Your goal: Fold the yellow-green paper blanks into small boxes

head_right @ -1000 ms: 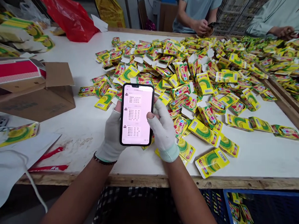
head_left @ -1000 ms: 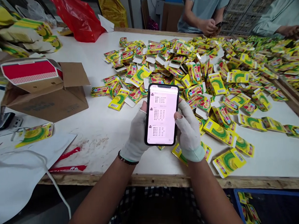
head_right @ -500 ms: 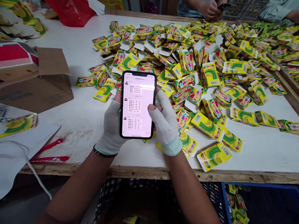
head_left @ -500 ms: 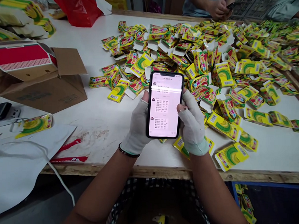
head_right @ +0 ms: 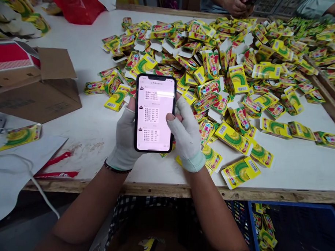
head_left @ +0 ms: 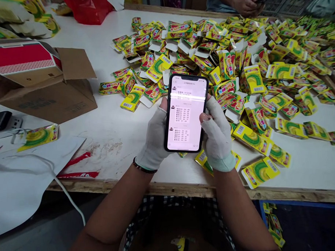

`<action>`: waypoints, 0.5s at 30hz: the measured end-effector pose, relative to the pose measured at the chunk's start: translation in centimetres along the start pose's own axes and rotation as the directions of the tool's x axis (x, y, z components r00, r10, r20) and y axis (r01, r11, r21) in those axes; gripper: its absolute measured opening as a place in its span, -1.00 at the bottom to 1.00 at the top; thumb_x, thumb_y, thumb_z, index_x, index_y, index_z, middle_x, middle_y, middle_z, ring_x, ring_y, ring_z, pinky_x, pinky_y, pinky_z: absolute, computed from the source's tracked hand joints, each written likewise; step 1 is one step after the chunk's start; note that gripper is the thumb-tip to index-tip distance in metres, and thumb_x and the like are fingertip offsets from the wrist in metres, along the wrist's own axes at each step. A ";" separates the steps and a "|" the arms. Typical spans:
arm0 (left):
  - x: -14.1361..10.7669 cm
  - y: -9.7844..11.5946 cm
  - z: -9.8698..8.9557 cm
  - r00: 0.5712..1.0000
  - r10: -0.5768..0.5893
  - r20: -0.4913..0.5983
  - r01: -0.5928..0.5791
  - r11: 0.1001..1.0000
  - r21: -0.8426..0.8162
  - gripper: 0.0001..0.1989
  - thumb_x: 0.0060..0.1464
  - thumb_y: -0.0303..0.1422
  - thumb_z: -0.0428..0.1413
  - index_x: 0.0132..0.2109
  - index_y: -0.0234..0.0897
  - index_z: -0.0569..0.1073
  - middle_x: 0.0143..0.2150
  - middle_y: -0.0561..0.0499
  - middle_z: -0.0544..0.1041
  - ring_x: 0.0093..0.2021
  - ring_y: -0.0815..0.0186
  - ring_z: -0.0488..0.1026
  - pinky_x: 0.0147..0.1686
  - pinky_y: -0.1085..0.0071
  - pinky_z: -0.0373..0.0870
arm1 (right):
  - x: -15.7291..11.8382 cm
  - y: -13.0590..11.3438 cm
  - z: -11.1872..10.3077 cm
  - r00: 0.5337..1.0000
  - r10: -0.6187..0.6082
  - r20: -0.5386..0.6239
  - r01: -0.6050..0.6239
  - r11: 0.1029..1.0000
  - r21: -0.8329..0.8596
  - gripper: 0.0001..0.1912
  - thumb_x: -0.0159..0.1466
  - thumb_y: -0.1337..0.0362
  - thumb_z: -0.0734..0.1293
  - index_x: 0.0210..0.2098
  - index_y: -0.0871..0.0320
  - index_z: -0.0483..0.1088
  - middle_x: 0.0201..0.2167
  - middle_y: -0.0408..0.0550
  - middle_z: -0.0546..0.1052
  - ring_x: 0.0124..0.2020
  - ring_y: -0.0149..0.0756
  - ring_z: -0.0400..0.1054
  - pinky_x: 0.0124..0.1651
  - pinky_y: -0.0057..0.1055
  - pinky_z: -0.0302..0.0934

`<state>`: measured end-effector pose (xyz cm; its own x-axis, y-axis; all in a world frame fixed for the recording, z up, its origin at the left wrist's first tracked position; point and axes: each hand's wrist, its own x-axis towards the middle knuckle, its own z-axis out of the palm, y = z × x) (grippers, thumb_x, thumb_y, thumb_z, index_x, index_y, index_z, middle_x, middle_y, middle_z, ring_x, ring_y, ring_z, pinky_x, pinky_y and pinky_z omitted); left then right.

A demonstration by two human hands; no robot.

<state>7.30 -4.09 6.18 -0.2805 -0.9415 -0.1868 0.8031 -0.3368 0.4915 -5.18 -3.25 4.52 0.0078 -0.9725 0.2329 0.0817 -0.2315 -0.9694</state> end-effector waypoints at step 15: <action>0.0 -0.1 0.0 1.000 0.027 -0.003 -0.027 0.999 0.022 -0.47 0.28 -0.08 -0.24 0.22 -0.21 0.31 0.06 -0.05 0.51 0.20 0.02 0.31 0.10 0.10 0.34 | -0.1 0.6 -0.1 1.000 -0.015 -0.005 0.015 0.998 -0.056 -0.35 0.24 -0.13 0.23 0.25 -0.06 0.14 0.21 -0.14 0.30 0.25 0.02 0.13 0.15 0.00 0.24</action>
<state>7.19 -4.08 6.15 -0.2575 -0.9501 -0.1763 0.7984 -0.3119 0.5151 -5.20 -3.29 3.94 0.0020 -0.9690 0.2472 0.0259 -0.2471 -0.9686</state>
